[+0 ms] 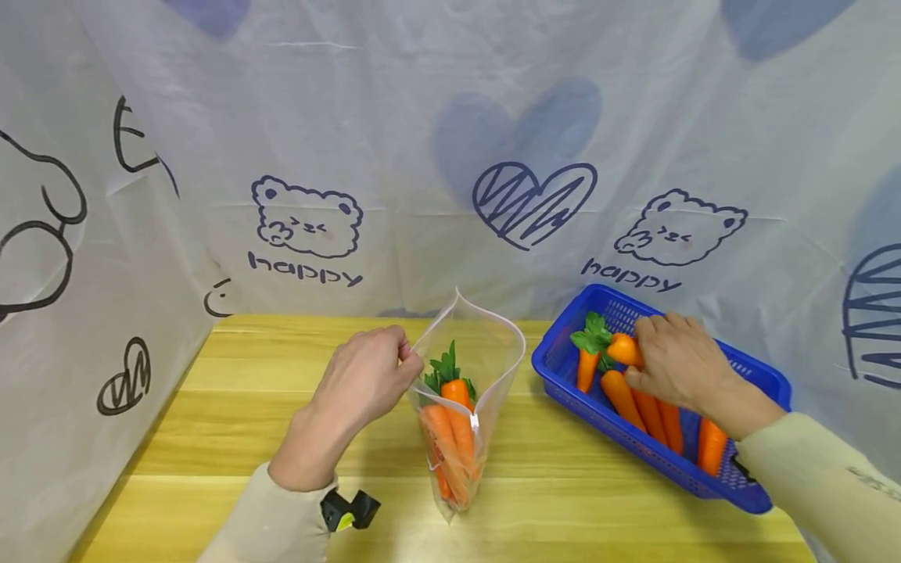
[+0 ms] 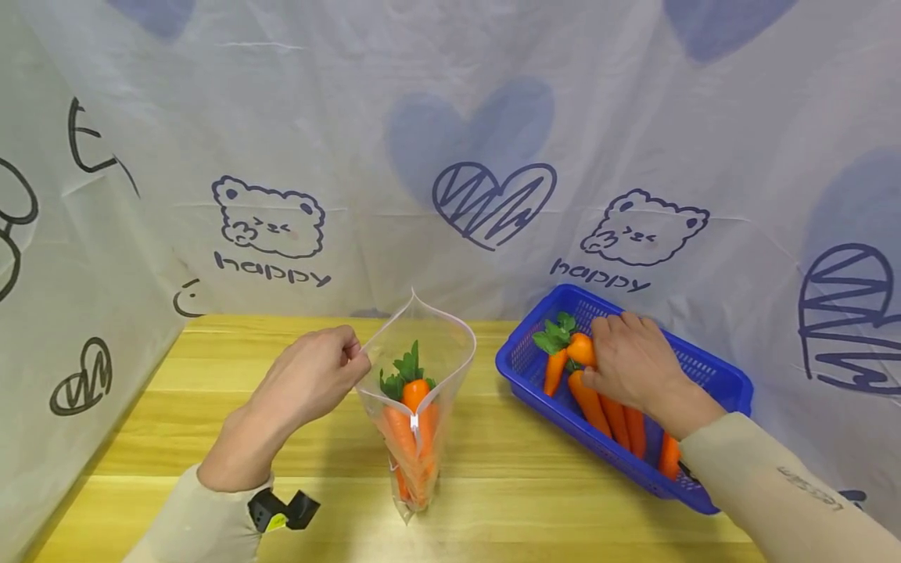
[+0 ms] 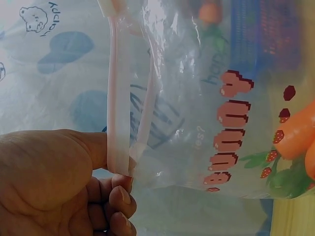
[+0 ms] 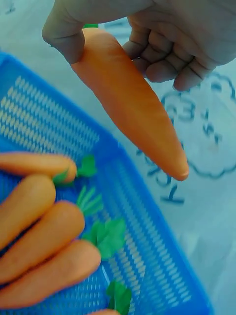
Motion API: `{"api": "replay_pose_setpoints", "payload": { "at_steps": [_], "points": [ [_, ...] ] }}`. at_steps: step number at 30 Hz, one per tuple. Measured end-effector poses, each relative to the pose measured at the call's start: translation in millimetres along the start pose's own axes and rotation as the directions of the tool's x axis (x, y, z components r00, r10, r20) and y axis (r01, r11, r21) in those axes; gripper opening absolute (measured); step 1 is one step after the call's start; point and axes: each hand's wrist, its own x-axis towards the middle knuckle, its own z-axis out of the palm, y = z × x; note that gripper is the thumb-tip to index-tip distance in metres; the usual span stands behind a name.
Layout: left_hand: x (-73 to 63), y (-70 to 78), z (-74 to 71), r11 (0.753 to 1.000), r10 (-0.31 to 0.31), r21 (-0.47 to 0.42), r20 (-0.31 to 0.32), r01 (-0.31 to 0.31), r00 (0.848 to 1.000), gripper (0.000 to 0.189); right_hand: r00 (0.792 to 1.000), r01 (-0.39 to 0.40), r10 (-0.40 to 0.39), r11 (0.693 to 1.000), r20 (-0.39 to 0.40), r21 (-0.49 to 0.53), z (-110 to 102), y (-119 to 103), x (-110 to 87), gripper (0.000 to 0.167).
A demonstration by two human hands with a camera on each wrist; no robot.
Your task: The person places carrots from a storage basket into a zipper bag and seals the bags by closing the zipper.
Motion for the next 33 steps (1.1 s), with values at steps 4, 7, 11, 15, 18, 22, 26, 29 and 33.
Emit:
{"api": "replay_pose_setpoints", "payload": {
  "at_steps": [4, 7, 11, 15, 18, 22, 26, 29, 33],
  "points": [
    [-0.5, 0.7, -0.2, 1.0, 0.0, 0.0, 0.0, 0.0, 1.0, 0.009, 0.996, 0.049, -0.05, 0.999, -0.073, -0.023, -16, -11, 1.0, 0.052],
    [-1.1, 1.3, -0.7, 1.0, -0.002, -0.001, -0.002, 0.002, 1.0, 0.009, 0.992, 0.068, -0.07, 0.997, -0.105, -0.029, -27, -17, 2.0, 0.053],
    [-0.9, 2.3, -0.8, 1.0, 0.004, -0.003, -0.004, -0.004, 1.0, 0.01, 0.99, 0.076, -0.078, 0.997, -0.121, -0.02, -42, -25, 3.9, 0.052],
    [-1.1, 3.0, -1.1, 1.0, 0.006, 0.002, -0.008, -0.006, 1.0, 0.009, 0.984, 0.092, -0.094, 0.996, -0.148, -0.017, -57, -34, 8.6, 0.047],
    [-1.9, 3.9, -1.5, 1.0, 0.003, 0.003, -0.01, -0.003, 1.0, 0.009, 0.981, 0.106, -0.109, 0.994, -0.16, -0.024, -69, -40, 12.0, 0.046],
    [-1.8, 5.8, -0.3, 1.0, 0.006, 0.003, -0.007, -0.006, 1.0, 0.009, 0.98, 0.112, -0.112, 0.994, -0.165, -0.013, -85, -50, 15.8, 0.046],
    [-1.9, 7.7, 0.7, 1.0, 0.014, 0.007, -0.011, -0.014, 1.0, 0.009, 0.983, 0.109, -0.109, 0.994, -0.15, -0.005, -104, -65, 21.6, 0.043],
    [-2.0, 8.9, 1.3, 1.0, 0.018, 0.008, -0.015, -0.018, 1.0, 0.01, 0.988, 0.101, -0.1, 0.995, -0.12, -0.002, -119, -79, 29.1, 0.04],
    [-2.0, 10.1, 2.4, 1.0, 0.024, 0.007, -0.023, -0.024, 0.999, 0.01, 0.996, 0.078, -0.076, 0.996, -0.047, 0.035, -138, -99, 41.0, 0.041]
  ]
}}
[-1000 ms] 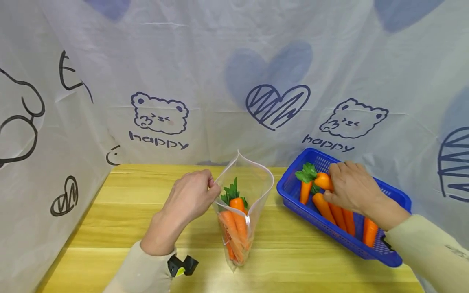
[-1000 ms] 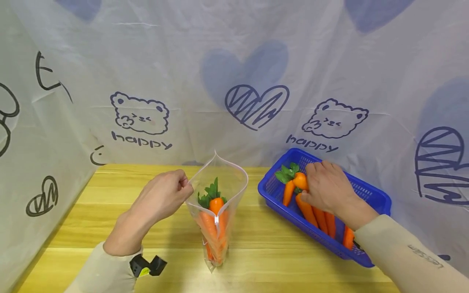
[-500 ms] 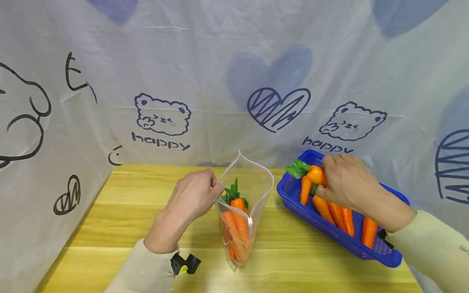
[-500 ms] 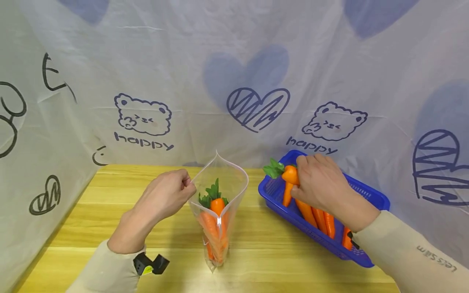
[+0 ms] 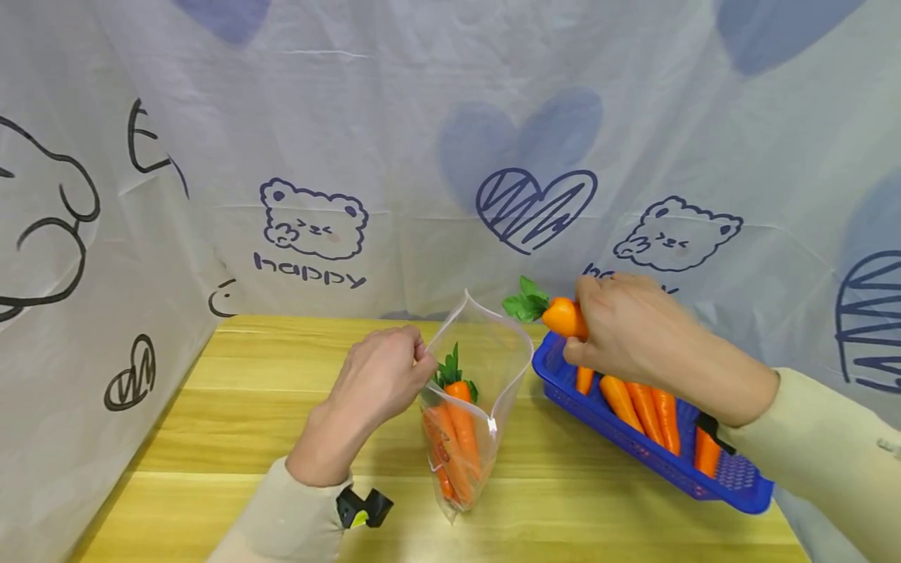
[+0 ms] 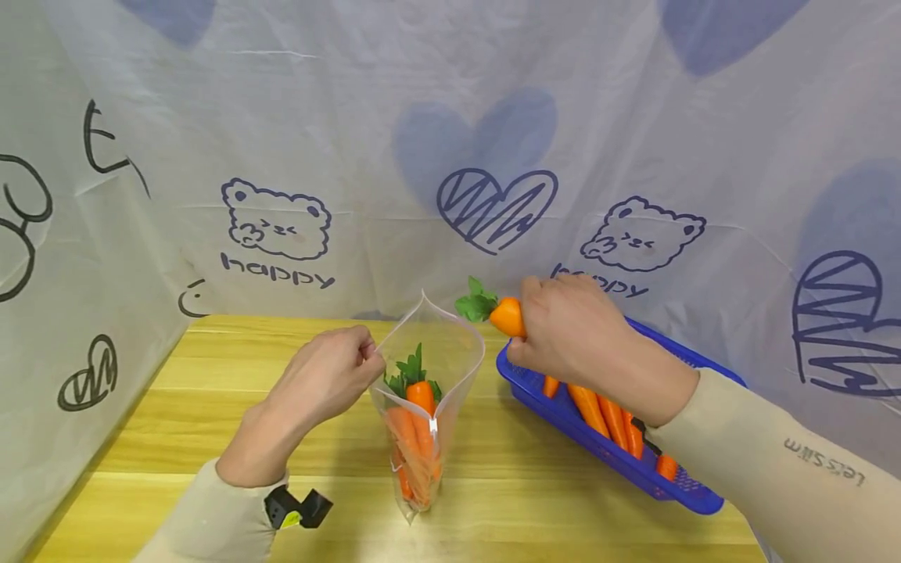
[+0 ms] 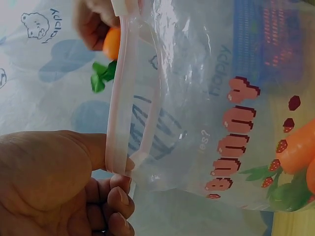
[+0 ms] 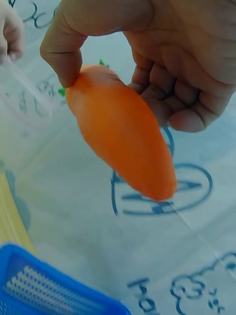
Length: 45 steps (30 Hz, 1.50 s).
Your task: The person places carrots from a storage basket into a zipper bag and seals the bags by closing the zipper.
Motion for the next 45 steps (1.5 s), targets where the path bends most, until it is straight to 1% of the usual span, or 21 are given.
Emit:
{"api": "replay_pose_setpoints", "payload": {
  "at_steps": [4, 6, 8, 11, 14, 18, 20, 23, 26, 28, 32, 34, 35, 36, 37, 38, 40, 42, 43, 44, 45],
  "points": [
    [0.2, 1.6, 1.4, 1.0, 0.012, -0.003, -0.011, -0.012, 1.0, 0.01, 0.994, -0.042, 0.035, 0.997, 0.102, 0.061, -13, -18, 10.5, 0.038],
    [0.3, 2.4, 2.0, 1.0, 0.019, -0.002, -0.016, -0.019, 1.0, 0.011, 0.985, -0.064, 0.05, 0.994, 0.163, 0.084, -19, -27, 15.2, 0.034],
    [0.5, 3.2, 2.6, 1.0, 0.021, -0.005, -0.018, -0.021, 1.0, 0.011, 0.972, -0.084, 0.059, 0.991, 0.227, 0.101, -23, -34, 21.1, 0.031],
    [0.5, 4.8, 3.1, 1.0, 0.017, -0.01, -0.018, -0.017, 1.0, 0.011, 0.94, -0.095, 0.05, 0.988, 0.339, 0.119, -26, -43, 32.5, 0.032],
    [1.1, 6.2, 4.5, 1.0, 0.018, -0.014, -0.015, -0.018, 1.0, 0.012, 0.899, -0.097, 0.029, 0.986, 0.438, 0.135, -24, -51, 47.1, 0.039],
    [1.8, 8.4, 7.2, 0.999, 0.042, -0.007, -0.031, -0.043, 0.999, 0.013, 0.849, -0.111, 0.002, 0.979, 0.528, 0.174, -16, -59, 66.8, 0.039],
    [1.3, 9.7, 8.2, 0.999, 0.053, -0.003, -0.041, -0.053, 0.998, 0.013, 0.833, -0.127, -0.01, 0.97, 0.553, 0.209, -9, -62, 75.0, 0.038],
    [0.6, 10.5, 9.9, 0.998, 0.065, 0.007, -0.055, -0.065, 0.996, 0.013, 0.823, -0.16, -0.024, 0.948, 0.567, 0.273, 3, -64, 85.1, 0.036],
    [-0.7, 10.7, 9.8, 0.998, 0.067, 0.011, -0.059, -0.066, 0.996, 0.013, 0.831, -0.201, -0.021, 0.92, 0.556, 0.335, 17, -67, 93.1, 0.036],
    [-1.5, 10.7, 9.3, 0.998, 0.069, 0.008, -0.062, -0.069, 0.996, 0.013, 0.836, -0.245, 0.002, 0.897, 0.549, 0.369, 27, -70, 96.4, 0.037],
    [-2.5, 10.4, 8.9, 0.997, 0.075, -0.002, -0.067, -0.075, 0.995, 0.013, 0.845, -0.335, 0.058, 0.833, 0.532, 0.441, 48, -78, 97.7, 0.033],
    [-2.5, 9.6, 9.0, 0.997, 0.075, -0.001, -0.067, -0.075, 0.995, 0.013, 0.849, -0.355, 0.074, 0.813, 0.524, 0.461, 58, -82, 96.6, 0.03],
    [-2.4, 9.1, 9.1, 0.997, 0.074, -0.001, -0.067, -0.074, 0.995, 0.013, 0.85, -0.357, 0.075, 0.81, 0.521, 0.466, 63, -85, 95.8, 0.028],
    [-2.4, 8.5, 9.1, 0.997, 0.072, 0.0, -0.066, -0.072, 0.995, 0.014, 0.85, -0.353, 0.074, 0.815, 0.521, 0.46, 67, -87, 94.8, 0.027],
    [-2.3, 8.0, 9.0, 0.998, 0.069, 0.001, -0.066, -0.069, 0.995, 0.014, 0.848, -0.346, 0.072, 0.826, 0.526, 0.445, 71, -89, 93.7, 0.027],
    [-2.1, 7.4, 9.0, 0.998, 0.066, -0.001, -0.065, -0.066, 0.996, 0.014, 0.845, -0.334, 0.067, 0.84, 0.53, 0.427, 74, -91, 92.5, 0.028],
    [-2.0, 6.5, 8.2, 0.998, 0.055, -0.007, -0.062, -0.056, 0.997, 0.013, 0.839, -0.293, 0.048, 0.879, 0.543, 0.376, 79, -94, 89.8, 0.033],
    [-2.0, 6.0, 7.3, 0.999, 0.047, -0.012, -0.058, -0.048, 0.997, 0.012, 0.824, -0.267, 0.028, 0.901, 0.566, 0.343, 80, -96, 87.8, 0.038],
    [-2.1, 5.8, 6.8, 0.999, 0.043, -0.014, -0.057, -0.044, 0.997, 0.011, 0.822, -0.253, 0.019, 0.907, 0.57, 0.336, 80, -96, 86.6, 0.04],
    [-2.2, 5.6, 6.5, 0.999, 0.039, -0.017, -0.055, -0.04, 0.998, 0.011, 0.824, -0.236, 0.007, 0.913, 0.566, 0.333, 79, -95, 85.6, 0.042],
    [-2.3, 5.3, 6.0, 0.999, 0.035, -0.016, -0.055, -0.036, 0.998, 0.01, 0.832, -0.216, -0.006, 0.918, 0.555, 0.334, 77, -95, 84.6, 0.042]
  ]
}}
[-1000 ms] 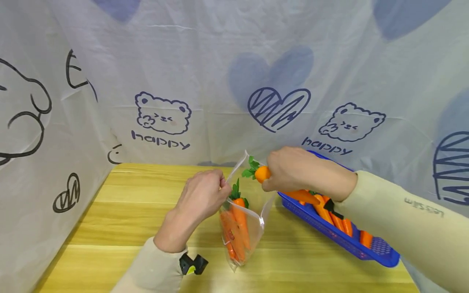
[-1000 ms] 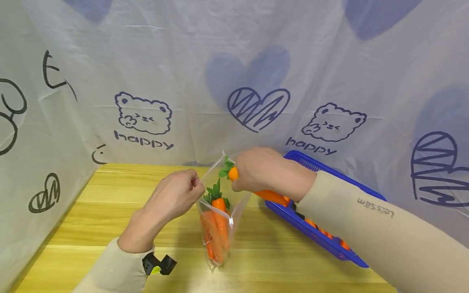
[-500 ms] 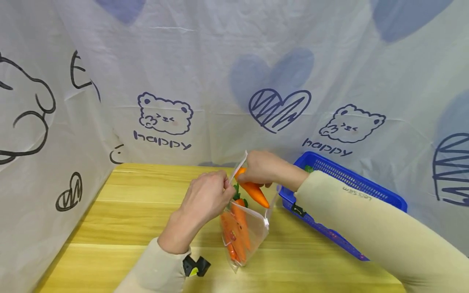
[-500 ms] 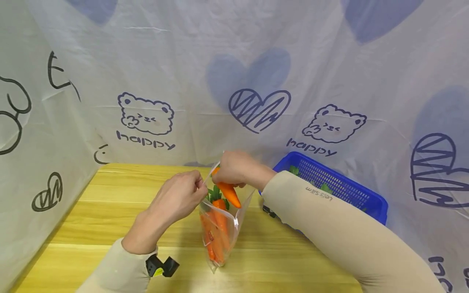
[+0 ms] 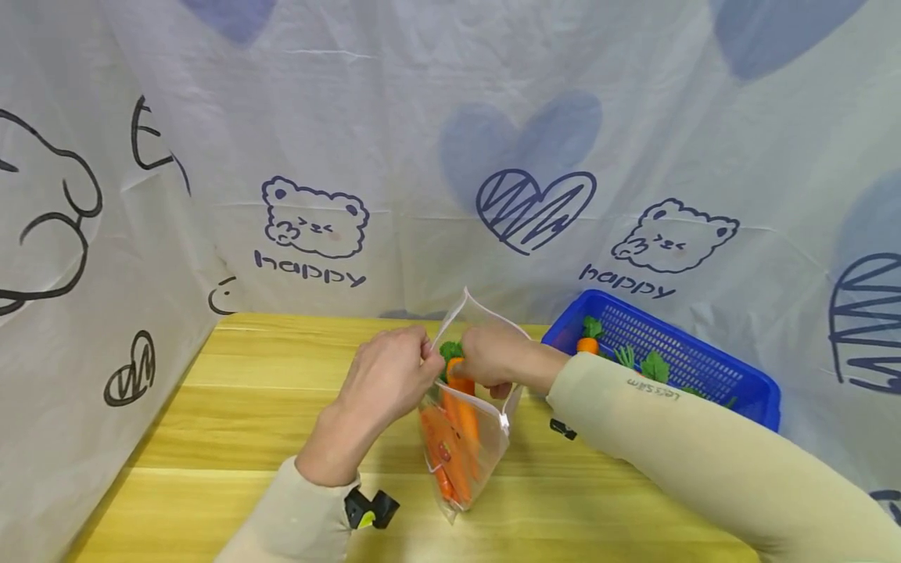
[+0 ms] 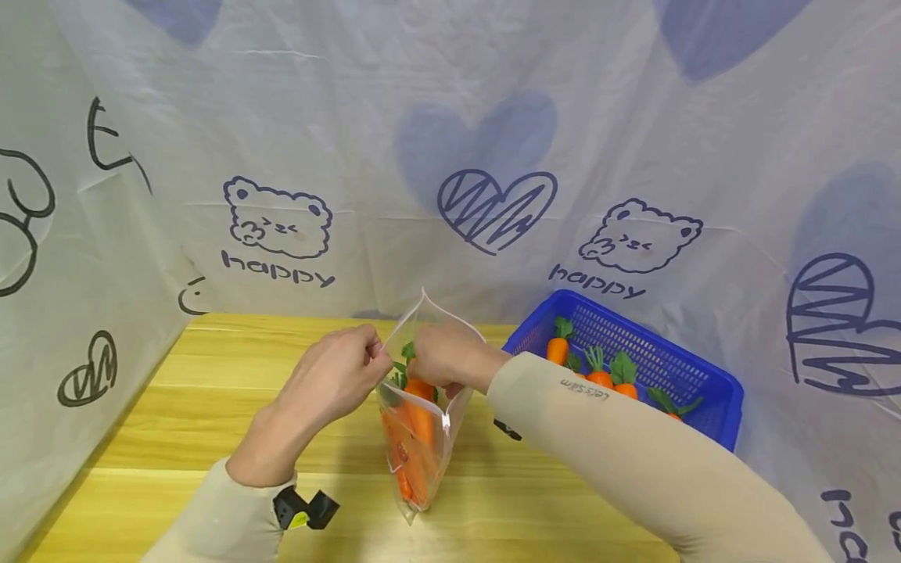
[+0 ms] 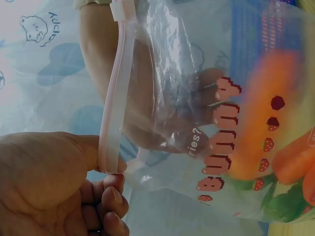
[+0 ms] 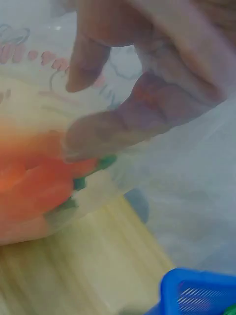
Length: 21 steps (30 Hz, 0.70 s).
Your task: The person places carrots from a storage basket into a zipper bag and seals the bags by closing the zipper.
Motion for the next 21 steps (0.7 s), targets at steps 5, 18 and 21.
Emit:
{"api": "replay_pose_setpoints", "payload": {
  "at_steps": [5, 18, 21],
  "points": [
    [0.0, -4.1, -1.7, 0.999, -0.032, -0.006, 0.015, 0.033, 0.999, 0.011, 0.973, 0.033, -0.046, 0.998, -0.226, -0.06, -13, 7, -19.3, 0.035],
    [-0.4, -12.6, -11.5, 0.996, -0.081, -0.027, 0.021, 0.082, 0.996, 0.011, 0.933, -0.001, 0.044, 0.993, -0.357, 0.119, -25, 55, -50.1, 0.015],
    [0.3, -11.4, -7.6, 0.997, -0.073, -0.019, 0.032, 0.073, 0.997, 0.011, 0.935, 0.061, 0.007, 0.982, -0.354, 0.179, -23, 62, -45.8, 0.015]
  ]
}}
